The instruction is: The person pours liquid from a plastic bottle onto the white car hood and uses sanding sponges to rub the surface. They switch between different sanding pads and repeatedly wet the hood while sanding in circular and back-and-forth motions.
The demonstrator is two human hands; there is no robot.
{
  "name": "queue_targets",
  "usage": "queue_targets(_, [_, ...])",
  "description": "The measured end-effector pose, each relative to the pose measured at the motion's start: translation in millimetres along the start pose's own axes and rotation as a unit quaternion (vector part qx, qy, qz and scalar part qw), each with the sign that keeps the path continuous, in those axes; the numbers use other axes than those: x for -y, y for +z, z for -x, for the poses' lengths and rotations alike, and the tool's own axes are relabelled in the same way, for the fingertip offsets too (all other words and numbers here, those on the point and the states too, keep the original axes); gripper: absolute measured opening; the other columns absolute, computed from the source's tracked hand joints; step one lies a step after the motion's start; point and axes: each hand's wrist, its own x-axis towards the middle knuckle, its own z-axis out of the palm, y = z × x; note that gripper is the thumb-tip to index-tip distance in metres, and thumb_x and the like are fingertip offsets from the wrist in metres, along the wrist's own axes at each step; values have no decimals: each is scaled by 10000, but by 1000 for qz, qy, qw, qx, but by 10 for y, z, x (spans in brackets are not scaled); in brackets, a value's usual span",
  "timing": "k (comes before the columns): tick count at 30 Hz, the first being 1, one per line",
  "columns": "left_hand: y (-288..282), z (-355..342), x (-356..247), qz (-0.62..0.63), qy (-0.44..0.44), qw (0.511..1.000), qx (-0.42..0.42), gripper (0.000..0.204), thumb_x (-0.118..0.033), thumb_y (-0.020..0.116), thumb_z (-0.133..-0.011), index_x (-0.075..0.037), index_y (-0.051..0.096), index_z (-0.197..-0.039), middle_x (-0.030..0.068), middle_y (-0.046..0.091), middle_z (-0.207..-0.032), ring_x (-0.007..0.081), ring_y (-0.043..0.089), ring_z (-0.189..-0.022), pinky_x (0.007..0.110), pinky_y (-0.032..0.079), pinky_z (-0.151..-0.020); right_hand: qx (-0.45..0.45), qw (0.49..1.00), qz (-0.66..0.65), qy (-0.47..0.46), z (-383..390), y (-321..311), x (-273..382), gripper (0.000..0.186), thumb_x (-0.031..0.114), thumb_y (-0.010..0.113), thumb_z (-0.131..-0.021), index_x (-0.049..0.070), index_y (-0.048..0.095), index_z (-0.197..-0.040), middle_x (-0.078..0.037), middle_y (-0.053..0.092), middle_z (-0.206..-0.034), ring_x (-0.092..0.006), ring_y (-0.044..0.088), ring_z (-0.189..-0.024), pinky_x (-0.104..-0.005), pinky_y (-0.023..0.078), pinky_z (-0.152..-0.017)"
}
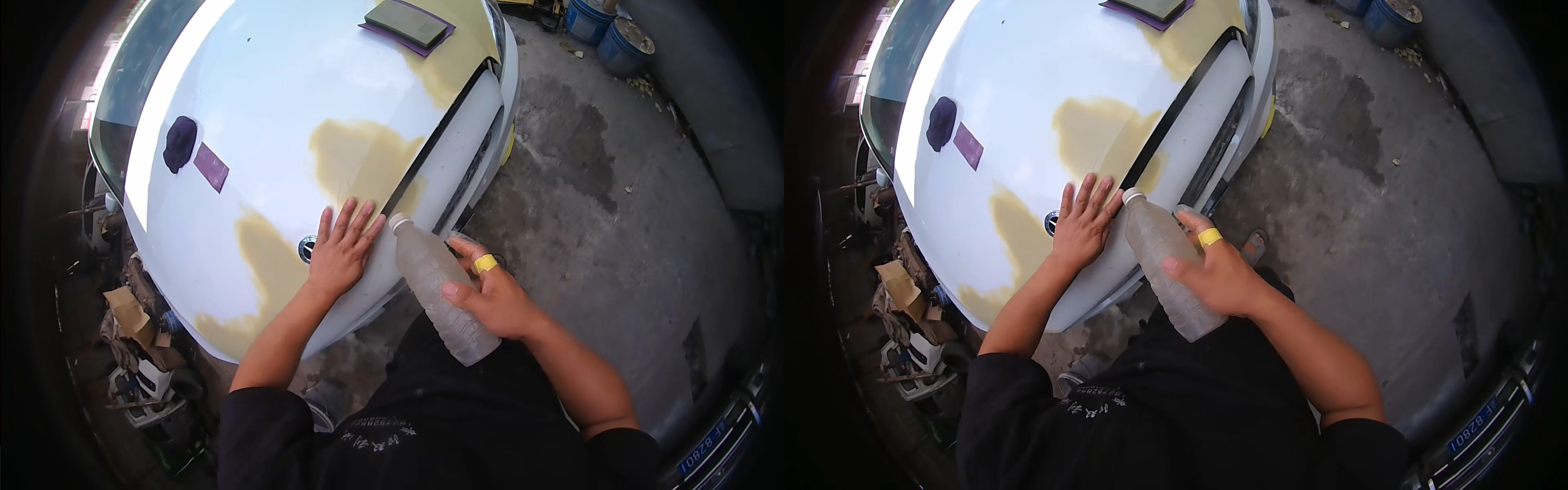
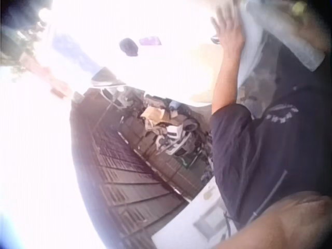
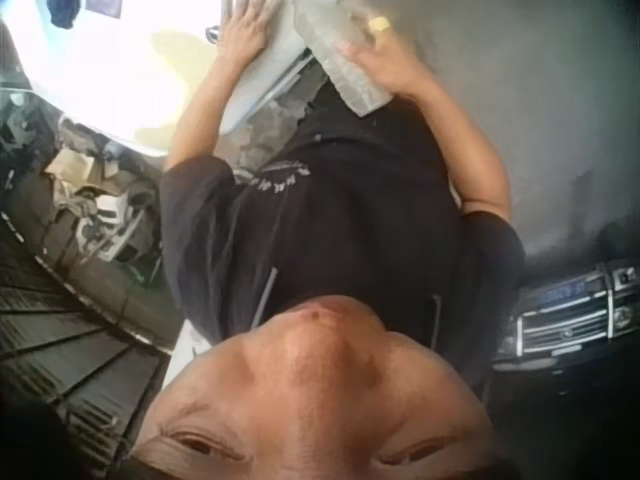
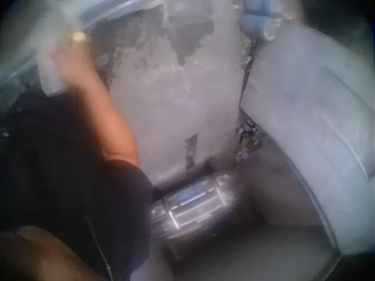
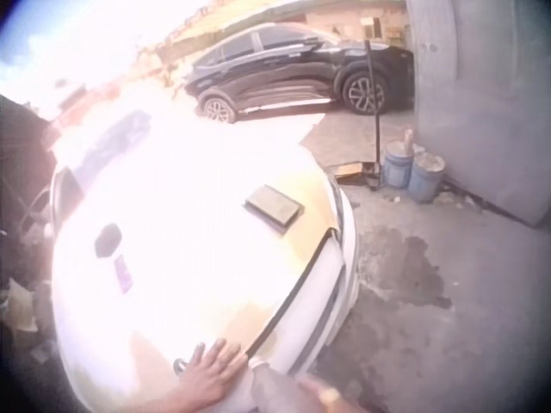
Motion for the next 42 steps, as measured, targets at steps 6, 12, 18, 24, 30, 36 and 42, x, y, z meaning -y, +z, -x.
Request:
queue_targets(6, [-263,-1150,238,9,74,997,19,568,-399,484,-985,-340,336,-1529,-27,190,-1644,249,89,-1531,590,58,-1207,-23,999,-24,-11,19,-77,2,817,280,697,-918,-35,235,-1513,-211,532,-1333,-247,553,-1203,-378,455,-1009])
queue_targets(12, [-206,-1723,189,-40,26,999,-11,639,-440,407,-1007,-207,227,-1575,-37,169,-1650,217,101,-1530,568,73,-1214,-37,993,-109,7,56,32,79,811,262,682,-936,-31,205,-1522,-188,495,-1347,-225,553,-1173,-361,479,-977])
queue_targets(18, [-103,-1115,100,13,-2,998,-59,647,-353,496,-968,-122,309,-1543,29,236,-1631,228,161,-1519,467,119,-1230,-16,996,-88,27,89,74,78,806,253,675,-943,-28,195,-1526,-191,496,-1351,-224,560,-1161,-371,472,-986])
queue_targets(24, [-78,-134,101,39,-40,998,-17,674,-324,548,-934,-84,334,-1526,72,257,-1622,241,185,-1515,451,121,-1229,37,998,-38,30,10,192,50,801,252,666,-947,-29,191,-1528,-205,498,-1363,-247,512,-1242,-378,409,-1055])
queue_targets(30, [-20,424,48,9,-80,997,-7,679,-315,540,-933,-66,328,-1529,88,251,-1625,263,182,-1518,466,101,-1228,63,996,-41,42,1,189,86,800,260,666,-946,-32,198,-1525,-226,487,-1392,-272,483,-1299,-384,395,-1074])
queue_targets(36, [-18,157,3,43,-75,996,-10,768,-334,575,-908,-2,275,-1533,163,208,-1627,310,146,-1522,469,86,-1229,43,997,-44,51,2,107,13,801,274,683,-935,-32,224,-1517,-218,487,-1392,-271,501,-1267,-401,404,-1067])
queue_targets(42, [-184,-1033,249,33,-42,998,-40,780,-481,488,-936,-88,237,-1561,69,179,-1645,263,109,-1527,454,83,-1238,30,997,-71,32,71,101,203,775,274,677,-940,-16,245,-1515,-175,499,-1353,-221,540,-1188,-372,461,-1003])
